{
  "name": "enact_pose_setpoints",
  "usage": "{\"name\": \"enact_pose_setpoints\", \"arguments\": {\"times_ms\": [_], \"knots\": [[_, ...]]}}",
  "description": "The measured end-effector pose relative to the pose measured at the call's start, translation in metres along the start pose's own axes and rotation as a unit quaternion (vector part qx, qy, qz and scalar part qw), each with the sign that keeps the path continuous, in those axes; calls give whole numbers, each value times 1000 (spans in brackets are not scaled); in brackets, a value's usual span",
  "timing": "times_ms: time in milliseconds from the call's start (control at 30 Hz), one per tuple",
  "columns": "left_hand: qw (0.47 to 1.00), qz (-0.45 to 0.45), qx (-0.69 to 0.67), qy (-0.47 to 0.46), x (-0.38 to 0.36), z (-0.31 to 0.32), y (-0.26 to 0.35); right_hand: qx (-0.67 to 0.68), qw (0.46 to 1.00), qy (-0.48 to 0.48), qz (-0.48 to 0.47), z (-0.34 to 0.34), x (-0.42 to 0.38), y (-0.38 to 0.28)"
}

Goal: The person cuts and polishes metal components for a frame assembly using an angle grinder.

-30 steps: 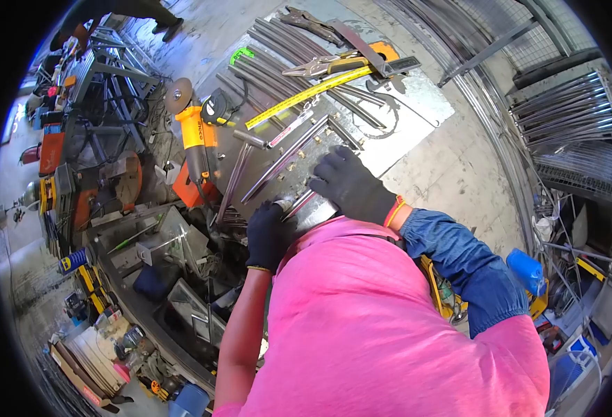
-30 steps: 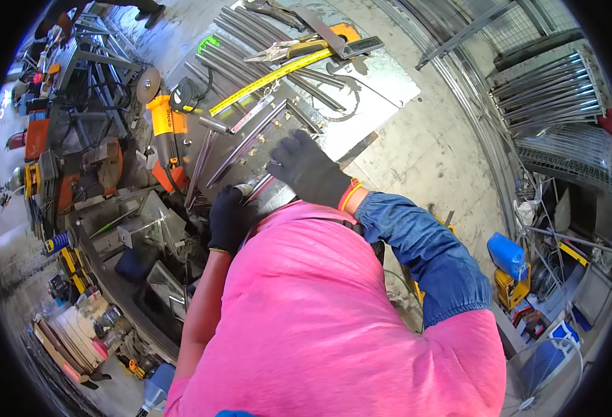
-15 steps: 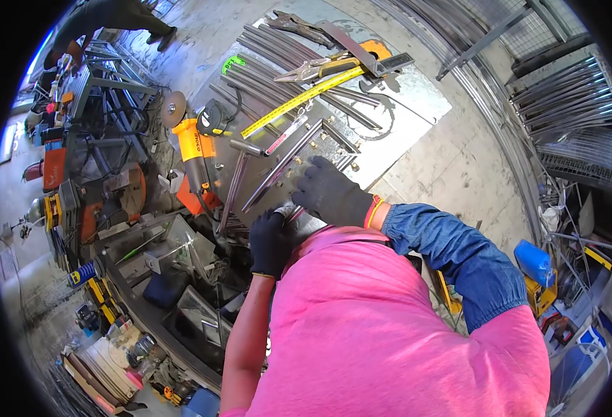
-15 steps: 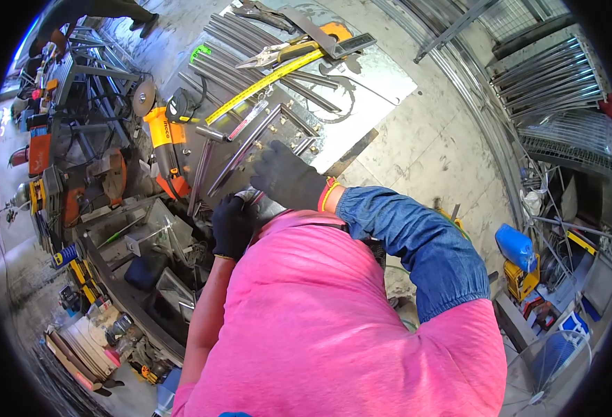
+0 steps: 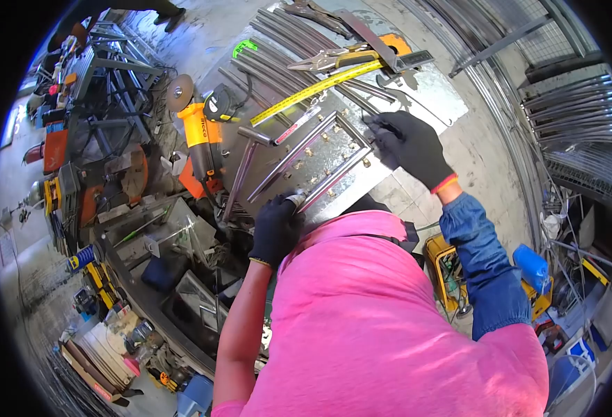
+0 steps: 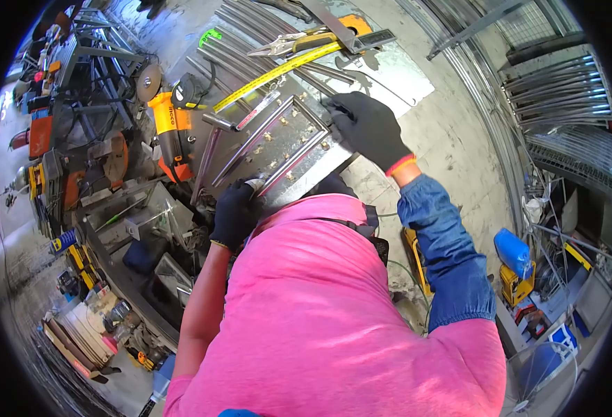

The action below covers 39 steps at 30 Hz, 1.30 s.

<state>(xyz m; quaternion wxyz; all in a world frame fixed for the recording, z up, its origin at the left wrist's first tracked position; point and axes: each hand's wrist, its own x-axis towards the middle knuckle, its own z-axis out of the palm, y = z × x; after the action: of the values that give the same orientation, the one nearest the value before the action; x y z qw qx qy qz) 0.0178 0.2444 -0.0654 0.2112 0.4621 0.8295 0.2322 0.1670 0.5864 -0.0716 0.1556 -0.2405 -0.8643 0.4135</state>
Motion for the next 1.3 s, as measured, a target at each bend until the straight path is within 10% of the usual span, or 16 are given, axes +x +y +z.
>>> {"name": "enact_pose_setpoints", "arguments": {"times_ms": [267, 1300], "knots": [[996, 4, 75, 46, -2, 11, 6, -133, 953, -269, 43, -5, 71, -17], [989, 40, 137, -36, 32, -20, 15, -204, 934, -294, -16, 21, 87, -8]]}}
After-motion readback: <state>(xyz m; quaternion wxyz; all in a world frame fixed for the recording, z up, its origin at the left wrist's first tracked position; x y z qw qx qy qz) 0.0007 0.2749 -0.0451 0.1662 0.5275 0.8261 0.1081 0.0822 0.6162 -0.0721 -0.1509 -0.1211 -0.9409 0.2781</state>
